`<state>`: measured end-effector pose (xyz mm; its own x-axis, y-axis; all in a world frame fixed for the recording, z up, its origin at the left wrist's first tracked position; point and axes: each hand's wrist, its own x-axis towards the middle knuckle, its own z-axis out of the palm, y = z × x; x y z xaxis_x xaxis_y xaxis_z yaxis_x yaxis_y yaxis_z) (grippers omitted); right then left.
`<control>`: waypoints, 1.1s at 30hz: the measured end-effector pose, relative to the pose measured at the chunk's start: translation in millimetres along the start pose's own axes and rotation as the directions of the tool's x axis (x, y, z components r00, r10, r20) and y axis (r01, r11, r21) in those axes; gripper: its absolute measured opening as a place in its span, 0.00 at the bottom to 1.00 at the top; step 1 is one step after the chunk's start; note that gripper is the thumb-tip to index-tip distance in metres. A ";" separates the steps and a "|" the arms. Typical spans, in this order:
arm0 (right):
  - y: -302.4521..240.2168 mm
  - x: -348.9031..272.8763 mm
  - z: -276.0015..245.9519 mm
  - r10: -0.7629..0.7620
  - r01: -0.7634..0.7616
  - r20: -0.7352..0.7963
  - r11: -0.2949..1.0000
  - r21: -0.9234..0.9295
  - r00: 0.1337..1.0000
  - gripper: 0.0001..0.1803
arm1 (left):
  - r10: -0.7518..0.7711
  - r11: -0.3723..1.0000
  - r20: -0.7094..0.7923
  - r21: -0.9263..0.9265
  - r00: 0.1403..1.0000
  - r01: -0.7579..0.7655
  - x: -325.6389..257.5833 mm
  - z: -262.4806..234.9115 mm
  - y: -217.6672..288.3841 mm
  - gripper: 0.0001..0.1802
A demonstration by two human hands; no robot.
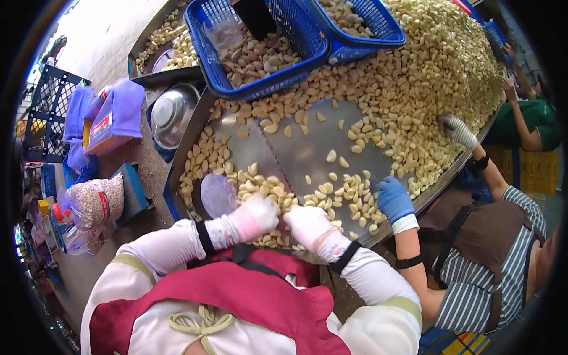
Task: The person sorts garlic cloves on a large metal table, picking them up and placing them into blue baskets. They work alongside other people who are also sorting garlic. The person wears gloves and an apron while performing the task.
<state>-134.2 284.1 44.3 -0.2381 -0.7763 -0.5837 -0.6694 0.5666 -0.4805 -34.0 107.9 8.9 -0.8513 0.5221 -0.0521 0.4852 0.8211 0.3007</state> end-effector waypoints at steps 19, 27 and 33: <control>49.0 40.7 1.0 0.178 0.016 0.036 -0.280 0.960 0.983 0.21 | -0.305 0.816 -0.251 -0.566 0.919 0.116 48.8 -61.9 -27.7 0.16; 122.0 126.9 -208.8 0.449 0.203 -0.714 0.753 0.626 0.537 0.23 | -0.875 0.468 -0.043 -0.329 0.481 0.821 -2.5 -58.4 -158.7 0.43; 34.4 176.9 -106.7 0.366 -0.447 -0.315 0.860 -0.247 0.876 0.62 | -0.715 0.661 0.055 -0.272 0.697 0.699 24.3 -57.9 -133.2 0.40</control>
<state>-274.4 136.7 -5.6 -0.6749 -0.5599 -0.4808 -0.6425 0.7663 0.0095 -130.9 -2.2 22.7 -0.9292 -0.2101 -0.3041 -0.3290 0.8452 0.4211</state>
